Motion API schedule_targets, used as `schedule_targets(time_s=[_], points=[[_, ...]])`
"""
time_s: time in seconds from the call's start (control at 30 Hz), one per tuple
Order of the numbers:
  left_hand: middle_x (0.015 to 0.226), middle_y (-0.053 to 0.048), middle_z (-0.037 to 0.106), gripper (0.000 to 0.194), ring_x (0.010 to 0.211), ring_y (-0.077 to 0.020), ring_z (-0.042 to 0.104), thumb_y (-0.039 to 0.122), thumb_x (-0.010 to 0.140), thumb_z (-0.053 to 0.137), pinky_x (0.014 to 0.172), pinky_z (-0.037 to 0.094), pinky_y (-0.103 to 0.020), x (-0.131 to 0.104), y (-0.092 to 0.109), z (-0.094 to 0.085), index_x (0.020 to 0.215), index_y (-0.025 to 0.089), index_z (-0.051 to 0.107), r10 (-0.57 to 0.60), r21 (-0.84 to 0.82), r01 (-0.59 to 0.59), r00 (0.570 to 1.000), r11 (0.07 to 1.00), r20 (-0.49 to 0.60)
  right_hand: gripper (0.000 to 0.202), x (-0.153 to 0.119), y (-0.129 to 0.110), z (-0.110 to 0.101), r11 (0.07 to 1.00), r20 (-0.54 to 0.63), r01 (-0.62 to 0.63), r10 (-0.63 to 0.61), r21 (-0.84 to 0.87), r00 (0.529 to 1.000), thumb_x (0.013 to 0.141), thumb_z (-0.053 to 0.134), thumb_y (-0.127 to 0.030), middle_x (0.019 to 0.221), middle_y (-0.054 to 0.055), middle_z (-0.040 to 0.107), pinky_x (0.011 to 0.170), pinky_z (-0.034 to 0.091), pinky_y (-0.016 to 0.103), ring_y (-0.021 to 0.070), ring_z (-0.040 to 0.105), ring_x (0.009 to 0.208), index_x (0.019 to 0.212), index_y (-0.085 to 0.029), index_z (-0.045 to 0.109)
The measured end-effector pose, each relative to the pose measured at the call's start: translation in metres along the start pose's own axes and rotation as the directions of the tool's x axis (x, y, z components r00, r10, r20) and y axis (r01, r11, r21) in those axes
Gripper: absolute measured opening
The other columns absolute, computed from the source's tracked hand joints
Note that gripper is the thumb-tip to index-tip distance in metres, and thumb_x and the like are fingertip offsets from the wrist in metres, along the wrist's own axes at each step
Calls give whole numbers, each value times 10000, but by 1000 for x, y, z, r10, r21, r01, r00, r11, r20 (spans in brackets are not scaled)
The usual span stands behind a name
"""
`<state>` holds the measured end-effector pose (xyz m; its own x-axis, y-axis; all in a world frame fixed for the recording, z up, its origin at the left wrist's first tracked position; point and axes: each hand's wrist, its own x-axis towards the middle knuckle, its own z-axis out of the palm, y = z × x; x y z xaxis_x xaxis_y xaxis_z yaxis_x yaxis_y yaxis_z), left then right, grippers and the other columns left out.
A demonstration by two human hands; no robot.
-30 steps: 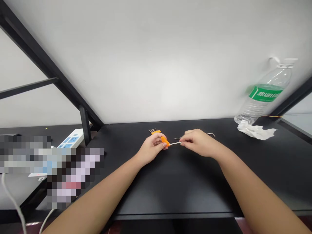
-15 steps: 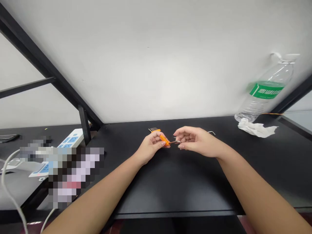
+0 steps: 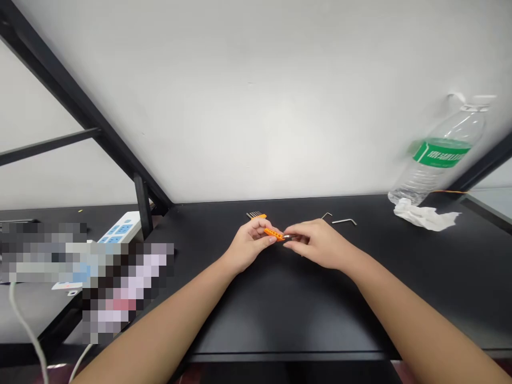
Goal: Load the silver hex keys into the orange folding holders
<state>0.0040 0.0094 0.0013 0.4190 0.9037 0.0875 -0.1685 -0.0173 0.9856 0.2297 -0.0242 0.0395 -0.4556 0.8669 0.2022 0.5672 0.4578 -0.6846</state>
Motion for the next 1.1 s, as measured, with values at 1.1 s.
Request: schedule_targets(time_s=[1.1], points=[[1084,-89,712,624,961,-202,684,259,765,799,975,527,-391,2,-5,-3,1340,190,567,31,281,-32,999,959,10,81,-3,35,-38,985,104,-165,159,48,982,822,564,-239,788,-10,656,653,443,255,141,579,698,863,-218,630]])
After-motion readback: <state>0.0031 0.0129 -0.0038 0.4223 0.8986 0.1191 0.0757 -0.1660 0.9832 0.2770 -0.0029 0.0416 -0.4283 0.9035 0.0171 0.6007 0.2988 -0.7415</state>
